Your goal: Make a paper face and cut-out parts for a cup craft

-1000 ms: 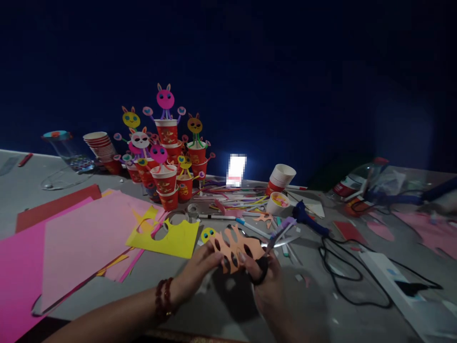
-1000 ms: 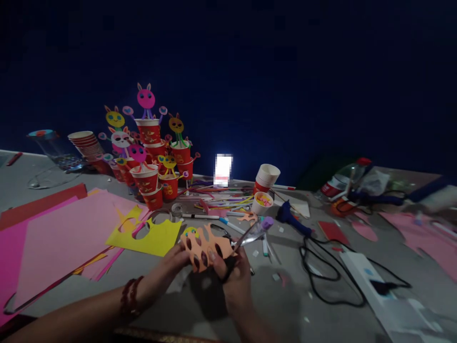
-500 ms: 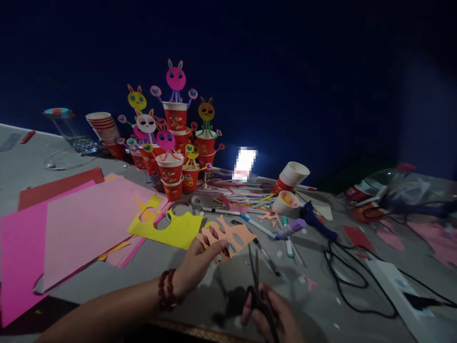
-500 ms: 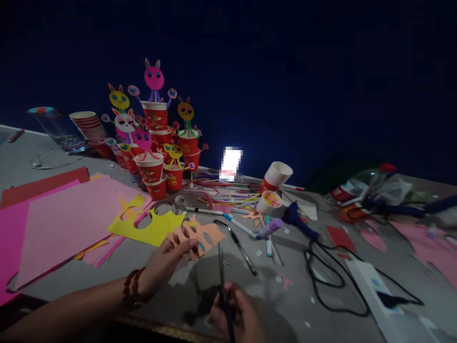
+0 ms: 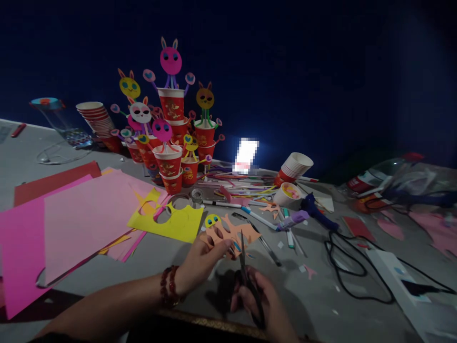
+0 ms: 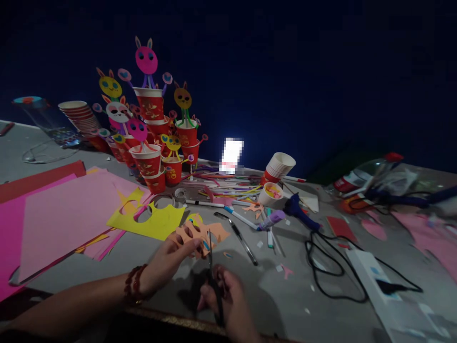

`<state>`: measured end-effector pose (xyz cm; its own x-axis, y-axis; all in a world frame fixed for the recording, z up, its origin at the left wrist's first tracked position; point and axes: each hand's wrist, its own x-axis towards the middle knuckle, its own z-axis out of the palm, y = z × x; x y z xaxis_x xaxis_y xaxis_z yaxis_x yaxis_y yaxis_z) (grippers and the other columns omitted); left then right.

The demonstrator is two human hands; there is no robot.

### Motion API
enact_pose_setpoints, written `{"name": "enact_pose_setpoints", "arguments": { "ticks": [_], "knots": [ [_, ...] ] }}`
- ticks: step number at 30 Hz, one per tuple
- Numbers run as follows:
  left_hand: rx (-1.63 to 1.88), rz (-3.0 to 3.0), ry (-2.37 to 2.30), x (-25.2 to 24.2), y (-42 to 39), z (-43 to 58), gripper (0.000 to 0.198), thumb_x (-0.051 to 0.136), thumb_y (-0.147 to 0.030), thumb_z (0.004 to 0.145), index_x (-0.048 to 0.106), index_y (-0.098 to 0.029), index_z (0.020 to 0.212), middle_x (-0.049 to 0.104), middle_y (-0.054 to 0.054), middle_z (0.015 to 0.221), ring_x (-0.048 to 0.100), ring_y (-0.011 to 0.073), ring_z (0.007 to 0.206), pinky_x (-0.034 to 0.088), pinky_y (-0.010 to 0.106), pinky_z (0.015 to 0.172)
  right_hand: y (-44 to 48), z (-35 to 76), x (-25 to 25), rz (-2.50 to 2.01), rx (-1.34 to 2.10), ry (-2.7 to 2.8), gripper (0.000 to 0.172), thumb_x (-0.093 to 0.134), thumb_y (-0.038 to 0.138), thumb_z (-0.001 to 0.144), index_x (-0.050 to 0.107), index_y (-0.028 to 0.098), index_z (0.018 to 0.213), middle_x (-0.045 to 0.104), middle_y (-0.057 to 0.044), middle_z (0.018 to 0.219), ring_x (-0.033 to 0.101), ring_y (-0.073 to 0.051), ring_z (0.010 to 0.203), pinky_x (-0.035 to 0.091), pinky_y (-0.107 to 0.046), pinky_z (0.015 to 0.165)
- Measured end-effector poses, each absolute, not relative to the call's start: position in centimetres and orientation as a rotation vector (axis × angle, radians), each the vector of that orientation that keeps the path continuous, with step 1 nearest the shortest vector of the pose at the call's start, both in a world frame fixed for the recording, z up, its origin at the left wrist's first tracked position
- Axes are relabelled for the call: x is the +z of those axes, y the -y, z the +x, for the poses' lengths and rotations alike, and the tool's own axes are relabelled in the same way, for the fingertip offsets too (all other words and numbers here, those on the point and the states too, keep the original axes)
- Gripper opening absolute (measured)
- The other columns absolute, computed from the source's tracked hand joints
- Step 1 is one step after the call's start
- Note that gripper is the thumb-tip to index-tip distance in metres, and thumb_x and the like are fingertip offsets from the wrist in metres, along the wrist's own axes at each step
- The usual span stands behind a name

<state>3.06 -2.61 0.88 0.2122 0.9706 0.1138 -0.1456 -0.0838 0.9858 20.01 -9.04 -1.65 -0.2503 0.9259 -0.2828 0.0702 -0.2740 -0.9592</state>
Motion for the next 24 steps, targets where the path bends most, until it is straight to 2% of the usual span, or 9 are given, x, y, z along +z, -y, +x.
{"name": "enact_pose_setpoints", "arguments": {
  "ticks": [5,13,17,24],
  "knots": [
    [1.127,1.291,-0.91,1.2,2.6,3.0,0.035,0.057,-0.041,0.091,0.065,-0.018,0.066,0.065,0.003,0.073,0.063,0.0177,0.079,0.049,0.028,0.077,9.0,20.2,-1.6,-1.335,1.636,1.28,0.052,0.063,0.07,0.076,0.055,0.019,0.078,0.061,0.0,0.058,0.056,-0.015,0.056,0.043,-0.027,0.059],
    [1.152,1.276,-0.935,0.7,2.6,3.0,0.035,0.06,-0.041,0.09,0.063,-0.018,0.063,0.063,0.003,0.073,0.062,0.017,0.078,0.049,0.027,0.075,8.8,19.8,-1.8,-1.349,1.633,1.198,0.052,0.065,0.07,0.074,0.053,0.019,0.074,0.055,0.004,0.053,0.051,-0.012,0.046,0.043,-0.024,0.05],
    [1.16,1.261,-0.915,0.7,2.6,3.0,0.034,0.06,-0.041,0.09,0.062,-0.019,0.064,0.063,0.002,0.072,0.062,0.017,0.078,0.049,0.028,0.076,8.9,20.0,-2.6,-1.321,1.644,1.245,0.054,0.061,0.073,0.074,0.05,0.02,0.072,0.052,0.005,0.049,0.047,-0.011,0.041,0.04,-0.024,0.048],
    [1.157,1.254,-0.904,0.6,2.5,3.1,0.034,0.061,-0.041,0.089,0.058,-0.018,0.063,0.062,0.001,0.072,0.061,0.0161,0.076,0.048,0.026,0.074,9.0,20.3,-2.8,-1.378,1.644,1.231,0.057,0.062,0.076,0.071,0.05,0.02,0.073,0.051,0.006,0.049,0.046,-0.01,0.04,0.035,-0.023,0.046]
  ]
}}
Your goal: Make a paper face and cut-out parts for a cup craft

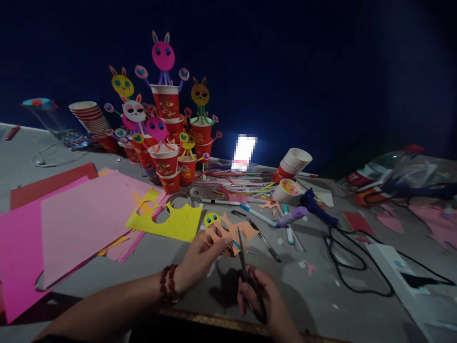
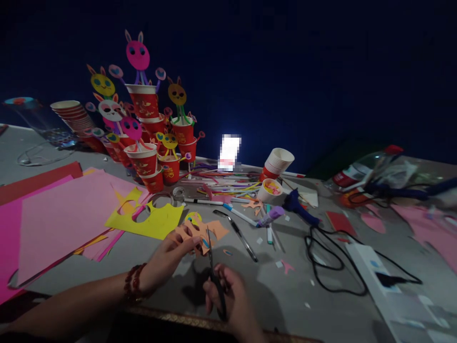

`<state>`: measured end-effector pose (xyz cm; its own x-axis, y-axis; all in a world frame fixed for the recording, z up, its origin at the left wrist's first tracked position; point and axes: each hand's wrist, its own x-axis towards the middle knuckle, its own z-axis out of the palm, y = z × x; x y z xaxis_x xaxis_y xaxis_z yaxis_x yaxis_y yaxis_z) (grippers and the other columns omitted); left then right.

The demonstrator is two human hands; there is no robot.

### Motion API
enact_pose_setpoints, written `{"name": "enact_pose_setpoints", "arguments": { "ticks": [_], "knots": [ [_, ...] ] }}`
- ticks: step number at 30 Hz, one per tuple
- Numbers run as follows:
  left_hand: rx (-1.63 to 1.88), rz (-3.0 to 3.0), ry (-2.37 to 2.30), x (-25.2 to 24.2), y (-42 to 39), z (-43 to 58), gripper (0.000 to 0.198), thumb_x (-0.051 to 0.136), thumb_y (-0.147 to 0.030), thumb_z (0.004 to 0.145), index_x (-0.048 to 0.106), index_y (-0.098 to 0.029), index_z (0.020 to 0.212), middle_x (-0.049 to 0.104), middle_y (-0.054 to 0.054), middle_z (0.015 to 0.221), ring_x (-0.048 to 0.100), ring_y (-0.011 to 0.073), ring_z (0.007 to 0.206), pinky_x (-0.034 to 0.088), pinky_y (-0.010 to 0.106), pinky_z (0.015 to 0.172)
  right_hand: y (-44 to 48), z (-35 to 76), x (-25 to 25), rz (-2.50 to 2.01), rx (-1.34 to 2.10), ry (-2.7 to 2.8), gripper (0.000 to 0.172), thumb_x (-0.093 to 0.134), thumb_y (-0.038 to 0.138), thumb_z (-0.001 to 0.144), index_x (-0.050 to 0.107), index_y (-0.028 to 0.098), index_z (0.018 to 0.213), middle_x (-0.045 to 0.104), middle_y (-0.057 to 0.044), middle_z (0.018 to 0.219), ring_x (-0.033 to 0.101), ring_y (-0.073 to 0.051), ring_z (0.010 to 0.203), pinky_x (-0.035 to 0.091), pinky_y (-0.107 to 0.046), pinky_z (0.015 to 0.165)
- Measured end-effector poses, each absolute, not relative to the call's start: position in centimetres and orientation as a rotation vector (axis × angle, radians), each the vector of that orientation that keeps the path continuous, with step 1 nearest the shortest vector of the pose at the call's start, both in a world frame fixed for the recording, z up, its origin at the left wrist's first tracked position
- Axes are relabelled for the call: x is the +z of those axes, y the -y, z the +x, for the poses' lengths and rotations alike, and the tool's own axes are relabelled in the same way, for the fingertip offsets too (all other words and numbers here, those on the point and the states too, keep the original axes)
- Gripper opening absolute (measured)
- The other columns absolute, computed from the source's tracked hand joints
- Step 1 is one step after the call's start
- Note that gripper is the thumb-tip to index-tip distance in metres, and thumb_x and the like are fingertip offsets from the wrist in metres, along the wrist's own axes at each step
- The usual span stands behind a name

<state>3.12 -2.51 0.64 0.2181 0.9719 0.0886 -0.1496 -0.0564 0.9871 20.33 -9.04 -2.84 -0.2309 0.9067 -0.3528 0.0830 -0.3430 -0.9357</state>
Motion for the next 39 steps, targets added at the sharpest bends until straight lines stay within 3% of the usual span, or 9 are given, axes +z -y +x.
{"name": "enact_pose_setpoints", "arguments": {
  "ticks": [16,26,33,39],
  "knots": [
    [1.127,1.297,-0.941,0.0,2.3,2.9,0.037,0.062,-0.038,0.089,0.056,-0.017,0.059,0.06,0.002,0.072,0.059,0.0174,0.08,0.045,0.029,0.08,9.0,21.4,-1.2,-1.45,1.653,1.34,0.059,0.058,0.079,0.072,0.049,0.021,0.072,0.051,0.005,0.049,0.047,-0.011,0.045,0.039,-0.023,0.049],
    [1.024,1.267,-0.849,-0.3,2.2,2.7,0.038,0.059,-0.042,0.091,0.064,-0.015,0.065,0.062,0.004,0.074,0.059,0.016,0.074,0.046,0.025,0.067,9.2,22.2,-2.0,-1.451,1.685,1.338,0.06,0.061,0.079,0.068,0.047,0.021,0.072,0.046,0.008,0.052,0.042,-0.008,0.043,0.039,-0.02,0.044],
    [0.989,1.267,-0.83,0.3,2.1,2.7,0.04,0.058,-0.043,0.091,0.065,-0.015,0.063,0.065,0.005,0.071,0.06,0.0154,0.073,0.045,0.024,0.07,9.3,22.5,-2.2,-1.499,1.634,1.337,0.056,0.064,0.074,0.069,0.049,0.02,0.072,0.044,0.007,0.056,0.041,-0.008,0.043,0.038,-0.02,0.042],
    [0.94,1.252,-0.811,0.6,2.0,2.6,0.043,0.058,-0.045,0.091,0.065,-0.015,0.06,0.066,0.005,0.07,0.06,0.0143,0.07,0.046,0.024,0.069,8.8,22.6,-1.3,-1.53,1.684,1.345,0.066,0.061,0.085,0.058,0.044,0.021,0.066,0.039,0.008,0.056,0.037,-0.006,0.043,0.036,-0.019,0.039]
  ]
}}
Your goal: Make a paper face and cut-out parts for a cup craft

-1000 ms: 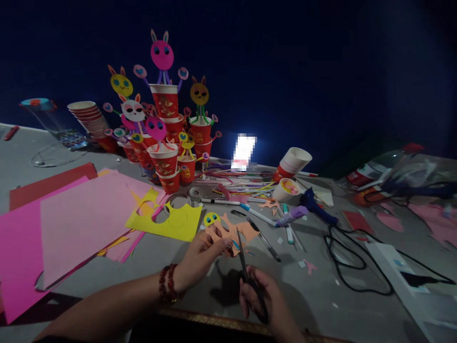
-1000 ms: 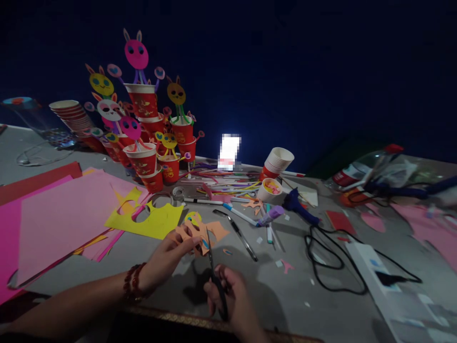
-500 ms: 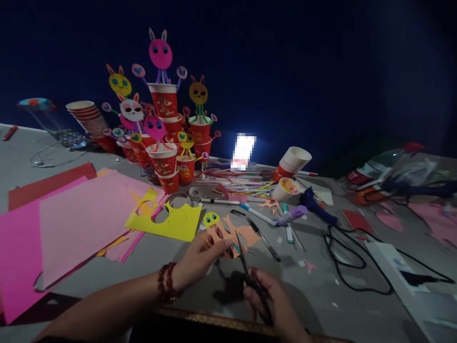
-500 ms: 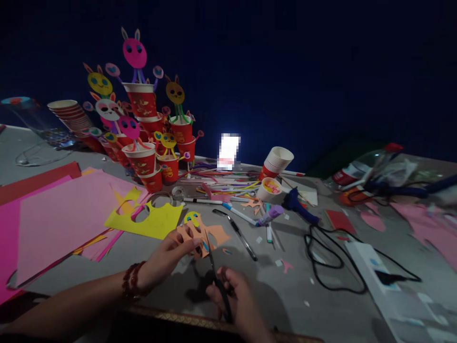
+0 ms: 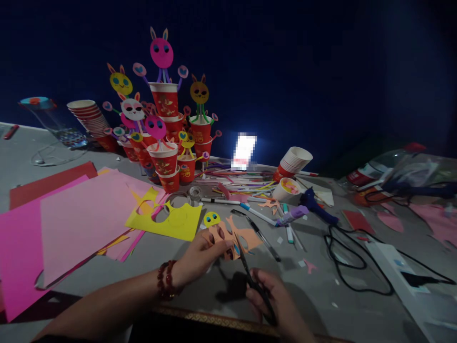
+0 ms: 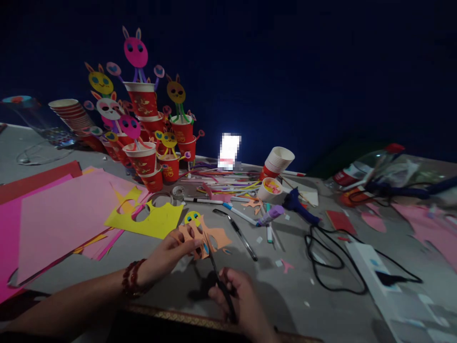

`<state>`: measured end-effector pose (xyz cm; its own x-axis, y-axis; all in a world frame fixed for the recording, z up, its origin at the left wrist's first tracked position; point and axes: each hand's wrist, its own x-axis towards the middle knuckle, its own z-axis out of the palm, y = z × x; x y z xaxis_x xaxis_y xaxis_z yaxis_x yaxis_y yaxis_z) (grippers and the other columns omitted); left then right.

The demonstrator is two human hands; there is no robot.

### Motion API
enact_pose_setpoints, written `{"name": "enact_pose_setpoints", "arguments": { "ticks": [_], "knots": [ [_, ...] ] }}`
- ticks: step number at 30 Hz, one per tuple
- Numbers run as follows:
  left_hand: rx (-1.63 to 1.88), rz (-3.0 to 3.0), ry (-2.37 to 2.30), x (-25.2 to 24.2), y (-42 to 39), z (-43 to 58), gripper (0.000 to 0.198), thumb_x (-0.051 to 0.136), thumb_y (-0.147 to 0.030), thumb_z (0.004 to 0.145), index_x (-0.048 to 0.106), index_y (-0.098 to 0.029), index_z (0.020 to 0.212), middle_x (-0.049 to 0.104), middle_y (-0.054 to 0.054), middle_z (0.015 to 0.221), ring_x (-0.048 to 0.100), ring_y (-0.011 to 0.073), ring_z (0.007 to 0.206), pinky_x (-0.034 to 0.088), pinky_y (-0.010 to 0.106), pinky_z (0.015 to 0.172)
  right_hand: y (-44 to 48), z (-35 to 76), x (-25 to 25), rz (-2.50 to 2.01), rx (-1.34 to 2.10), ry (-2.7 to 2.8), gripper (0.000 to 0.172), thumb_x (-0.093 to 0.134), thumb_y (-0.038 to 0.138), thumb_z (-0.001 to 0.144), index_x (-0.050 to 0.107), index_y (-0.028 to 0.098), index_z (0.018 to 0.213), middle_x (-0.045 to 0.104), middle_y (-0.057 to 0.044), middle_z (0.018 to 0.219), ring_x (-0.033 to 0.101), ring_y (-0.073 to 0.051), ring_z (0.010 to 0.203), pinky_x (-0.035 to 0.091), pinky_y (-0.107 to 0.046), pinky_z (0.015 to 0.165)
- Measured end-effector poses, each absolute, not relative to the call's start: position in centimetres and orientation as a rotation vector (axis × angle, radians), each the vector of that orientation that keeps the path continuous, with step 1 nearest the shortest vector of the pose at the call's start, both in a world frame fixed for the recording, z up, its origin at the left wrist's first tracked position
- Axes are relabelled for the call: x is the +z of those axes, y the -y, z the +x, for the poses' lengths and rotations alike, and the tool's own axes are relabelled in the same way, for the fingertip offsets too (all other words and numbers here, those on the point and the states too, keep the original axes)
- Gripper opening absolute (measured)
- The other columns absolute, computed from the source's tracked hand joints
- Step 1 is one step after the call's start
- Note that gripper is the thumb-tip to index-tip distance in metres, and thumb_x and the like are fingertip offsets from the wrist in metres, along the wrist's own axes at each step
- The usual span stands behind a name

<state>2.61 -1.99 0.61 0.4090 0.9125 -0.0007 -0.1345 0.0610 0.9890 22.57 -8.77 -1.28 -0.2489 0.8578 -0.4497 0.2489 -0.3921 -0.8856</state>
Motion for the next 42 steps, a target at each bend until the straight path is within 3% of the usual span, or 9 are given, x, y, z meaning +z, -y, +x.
{"name": "enact_pose_setpoints", "arguments": {
  "ticks": [16,22,37,42],
  "knots": [
    [0.932,1.284,-0.816,0.5,2.0,2.5,0.046,0.059,-0.049,0.09,0.068,-0.015,0.059,0.066,0.005,0.069,0.059,0.0144,0.07,0.045,0.023,0.068,9.2,23.0,-2.3,-1.539,1.641,1.405,0.062,0.061,0.081,0.065,0.046,0.02,0.069,0.038,0.008,0.058,0.037,-0.006,0.043,0.035,-0.018,0.04],
    [0.936,1.246,-0.818,1.1,2.0,2.7,0.047,0.061,-0.051,0.087,0.063,-0.015,0.057,0.065,0.005,0.069,0.059,0.0145,0.07,0.045,0.023,0.068,9.2,23.0,-2.5,-1.518,1.611,1.437,0.063,0.057,0.082,0.066,0.045,0.021,0.065,0.037,0.009,0.05,0.034,-0.006,0.04,0.027,-0.019,0.038],
    [0.893,1.273,-0.786,1.0,1.8,2.4,0.042,0.061,-0.046,0.088,0.064,-0.015,0.06,0.064,0.005,0.069,0.058,0.0142,0.069,0.045,0.023,0.066,8.8,23.4,-2.1,-1.526,1.61,1.516,0.064,0.058,0.084,0.062,0.041,0.023,0.06,0.033,0.008,0.047,0.031,-0.008,0.04,0.02,-0.021,0.037],
    [0.89,1.294,-0.766,1.4,1.7,2.5,0.043,0.059,-0.048,0.089,0.061,-0.015,0.062,0.062,0.005,0.069,0.055,0.0138,0.067,0.044,0.023,0.064,8.6,23.6,-1.1,-1.539,1.55,1.585,0.062,0.057,0.082,0.066,0.039,0.023,0.059,0.031,0.007,0.05,0.03,-0.009,0.046,0.021,-0.022,0.042]
  ]
}}
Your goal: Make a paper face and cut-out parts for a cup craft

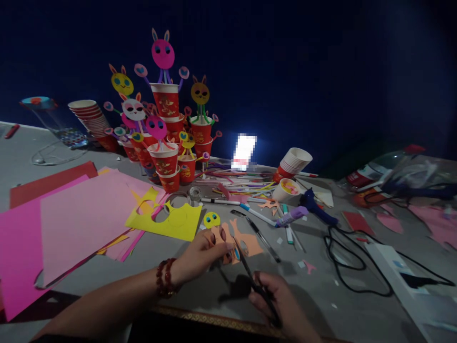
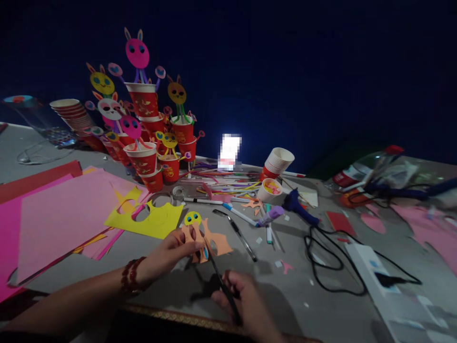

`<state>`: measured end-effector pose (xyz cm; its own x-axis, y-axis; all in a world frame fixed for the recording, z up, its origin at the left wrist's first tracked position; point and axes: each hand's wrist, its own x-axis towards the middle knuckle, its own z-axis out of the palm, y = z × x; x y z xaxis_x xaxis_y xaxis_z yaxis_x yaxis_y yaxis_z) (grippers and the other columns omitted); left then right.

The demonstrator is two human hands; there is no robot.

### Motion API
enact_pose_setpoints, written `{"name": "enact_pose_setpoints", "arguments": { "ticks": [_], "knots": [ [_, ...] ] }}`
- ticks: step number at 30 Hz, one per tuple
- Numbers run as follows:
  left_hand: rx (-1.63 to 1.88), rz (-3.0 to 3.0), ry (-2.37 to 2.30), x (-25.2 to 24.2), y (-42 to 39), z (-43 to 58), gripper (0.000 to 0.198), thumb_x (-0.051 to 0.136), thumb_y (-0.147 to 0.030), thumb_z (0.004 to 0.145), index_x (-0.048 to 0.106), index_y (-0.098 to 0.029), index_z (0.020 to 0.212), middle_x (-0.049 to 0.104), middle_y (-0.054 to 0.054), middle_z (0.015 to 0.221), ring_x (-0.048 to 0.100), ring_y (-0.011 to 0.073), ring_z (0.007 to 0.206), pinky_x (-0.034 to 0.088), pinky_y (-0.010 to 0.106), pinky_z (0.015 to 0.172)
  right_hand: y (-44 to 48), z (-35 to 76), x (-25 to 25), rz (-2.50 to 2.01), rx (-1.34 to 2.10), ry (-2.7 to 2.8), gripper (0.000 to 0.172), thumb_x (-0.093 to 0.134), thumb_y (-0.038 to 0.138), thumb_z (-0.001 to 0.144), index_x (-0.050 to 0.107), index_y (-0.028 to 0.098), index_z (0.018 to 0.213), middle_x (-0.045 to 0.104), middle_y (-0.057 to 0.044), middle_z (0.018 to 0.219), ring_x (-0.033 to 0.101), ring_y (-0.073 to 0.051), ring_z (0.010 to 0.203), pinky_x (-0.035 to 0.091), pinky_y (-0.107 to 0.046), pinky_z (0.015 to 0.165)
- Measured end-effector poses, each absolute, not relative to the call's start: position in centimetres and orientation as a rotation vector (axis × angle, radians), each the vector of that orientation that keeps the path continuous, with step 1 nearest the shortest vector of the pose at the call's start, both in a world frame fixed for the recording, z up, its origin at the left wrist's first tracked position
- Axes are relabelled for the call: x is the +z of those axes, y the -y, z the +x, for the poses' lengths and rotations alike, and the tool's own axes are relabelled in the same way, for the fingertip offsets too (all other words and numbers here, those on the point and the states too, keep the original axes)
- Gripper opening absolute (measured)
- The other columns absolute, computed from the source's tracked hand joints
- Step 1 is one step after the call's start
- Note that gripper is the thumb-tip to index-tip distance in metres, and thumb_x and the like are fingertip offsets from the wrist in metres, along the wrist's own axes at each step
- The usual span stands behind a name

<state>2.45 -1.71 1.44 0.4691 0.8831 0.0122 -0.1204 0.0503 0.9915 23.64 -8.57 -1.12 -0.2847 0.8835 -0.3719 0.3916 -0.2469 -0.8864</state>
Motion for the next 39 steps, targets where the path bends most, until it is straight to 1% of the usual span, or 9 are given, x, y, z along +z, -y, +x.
{"name": "enact_pose_setpoints", "arguments": {
  "ticks": [6,10,15,21,25,28,32,36,39],
  "knots": [
    [0.885,1.299,-0.755,1.1,1.7,2.4,0.041,0.058,-0.047,0.09,0.06,-0.016,0.063,0.062,0.005,0.071,0.056,0.0144,0.07,0.045,0.024,0.067,8.3,23.7,-0.4,-1.532,1.465,1.683,0.063,0.056,0.08,0.068,0.036,0.022,0.056,0.029,0.007,0.055,0.027,-0.01,0.054,0.022,-0.024,0.05],
    [0.865,1.271,-0.745,1.1,1.7,2.3,0.04,0.06,-0.047,0.089,0.059,-0.015,0.064,0.061,0.004,0.072,0.056,0.0133,0.067,0.045,0.023,0.064,8.2,23.9,-0.5,-1.53,1.429,1.721,0.06,0.057,0.076,0.071,0.035,0.022,0.055,0.029,0.007,0.054,0.027,-0.01,0.053,0.022,-0.024,0.049],
    [0.864,1.285,-0.766,1.5,1.6,2.3,0.04,0.062,-0.047,0.088,0.058,-0.016,0.062,0.061,0.004,0.072,0.055,0.0134,0.068,0.044,0.023,0.065,8.3,24.1,-0.7,-1.529,1.469,1.708,0.056,0.061,0.068,0.073,0.035,0.022,0.055,0.029,0.007,0.053,0.027,-0.01,0.052,0.021,-0.022,0.047],
    [0.886,1.297,-0.733,1.4,1.5,2.2,0.045,0.062,-0.046,0.087,0.049,-0.017,0.055,0.057,0.003,0.069,0.056,0.0136,0.068,0.046,0.025,0.067,8.1,24.4,0.0,-1.534,1.491,1.72,0.056,0.061,0.068,0.073,0.033,0.022,0.056,0.027,0.007,0.055,0.025,-0.01,0.053,0.02,-0.023,0.048],
    [0.847,1.31,-0.793,1.1,1.4,2.1,0.047,0.063,-0.05,0.085,0.045,-0.017,0.057,0.054,0.002,0.071,0.054,0.0123,0.067,0.045,0.023,0.065,7.9,24.5,0.2,-1.529,1.468,1.739,0.057,0.064,0.065,0.072,0.03,0.022,0.054,0.025,0.007,0.054,0.023,-0.01,0.053,0.02,-0.024,0.049],
    [0.833,1.344,-0.824,1.0,1.4,2.0,0.047,0.062,-0.053,0.085,0.048,-0.017,0.059,0.054,0.002,0.07,0.052,0.0119,0.066,0.043,0.021,0.061,8.0,24.6,-0.1,-1.548,1.511,1.714,0.055,0.064,0.063,0.072,0.031,0.022,0.055,0.024,0.008,0.054,0.023,-0.009,0.052,0.019,-0.024,0.049],
    [0.841,1.357,-0.847,0.5,1.5,1.9,0.043,0.062,-0.052,0.086,0.053,-0.017,0.062,0.05,-0.001,0.065,0.05,0.0115,0.063,0.04,0.021,0.058,8.2,24.7,-0.5,-1.552,1.552,1.701,0.054,0.061,0.065,0.074,0.031,0.023,0.057,0.025,0.008,0.053,0.024,-0.01,0.051,0.019,-0.023,0.047],
    [0.834,1.374,-0.858,0.4,1.4,1.8,0.047,0.062,-0.051,0.086,0.052,-0.015,0.057,0.052,0.001,0.073,0.05,0.0105,0.064,0.04,0.02,0.059,8.1,24.7,-0.4,-1.538,1.518,1.737,0.054,0.061,0.065,0.074,0.031,0.023,0.056,0.026,0.007,0.054,0.025,-0.009,0.052,0.019,-0.023,0.047],
    [0.826,1.407,-0.889,0.7,1.4,1.8,0.044,0.062,-0.049,0.087,0.053,-0.015,0.06,0.053,0.002,0.074,0.051,0.0113,0.067,0.041,0.021,0.061,8.2,24.8,-0.5,-1.535,1.541,1.73,0.054,0.063,0.062,0.074,0.031,0.023,0.056,0.026,0.008,0.054,0.024,-0.009,0.052,0.019,-0.023,0.047]
  ]
}}
